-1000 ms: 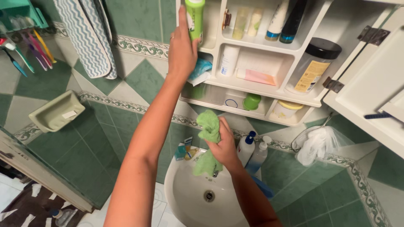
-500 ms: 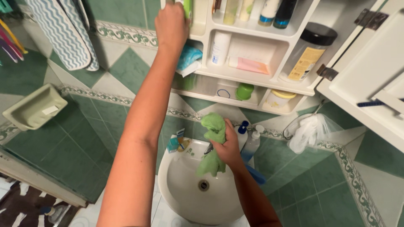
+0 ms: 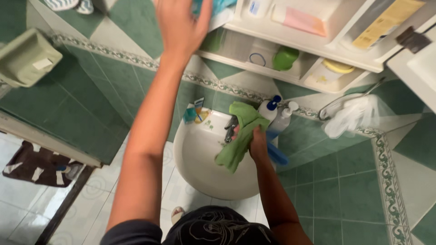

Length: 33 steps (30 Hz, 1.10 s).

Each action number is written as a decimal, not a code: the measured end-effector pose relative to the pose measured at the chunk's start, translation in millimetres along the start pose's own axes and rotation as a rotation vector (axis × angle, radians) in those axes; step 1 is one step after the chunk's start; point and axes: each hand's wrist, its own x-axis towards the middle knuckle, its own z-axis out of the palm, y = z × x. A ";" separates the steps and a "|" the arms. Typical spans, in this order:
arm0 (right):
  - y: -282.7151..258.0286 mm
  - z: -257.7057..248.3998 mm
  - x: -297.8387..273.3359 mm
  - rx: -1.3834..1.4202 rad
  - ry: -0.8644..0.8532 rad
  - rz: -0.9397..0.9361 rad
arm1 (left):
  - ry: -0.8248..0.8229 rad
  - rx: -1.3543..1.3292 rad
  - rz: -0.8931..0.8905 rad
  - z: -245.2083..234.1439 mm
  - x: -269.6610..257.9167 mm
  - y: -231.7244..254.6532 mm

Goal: The person wipes various toiletries with a green cloth and places them into a wall-mounted cabinet above the sink. Items handled include a black tube, a white tube, a green tube, a blue box, a small white tube, and a blue packet.

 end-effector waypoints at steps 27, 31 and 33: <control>87.8 -80.7 -74.0 0.077 0.226 0.356 | -0.576 -0.066 -0.907 15.7 -468.2 -76.7; 85.9 -72.0 -69.2 0.008 0.182 0.310 | -0.294 -0.590 -1.375 -7.7 -451.3 -57.6; 112.6 -79.5 -64.7 -0.035 0.215 0.342 | -0.210 -0.927 -1.546 -26.1 -437.3 -31.4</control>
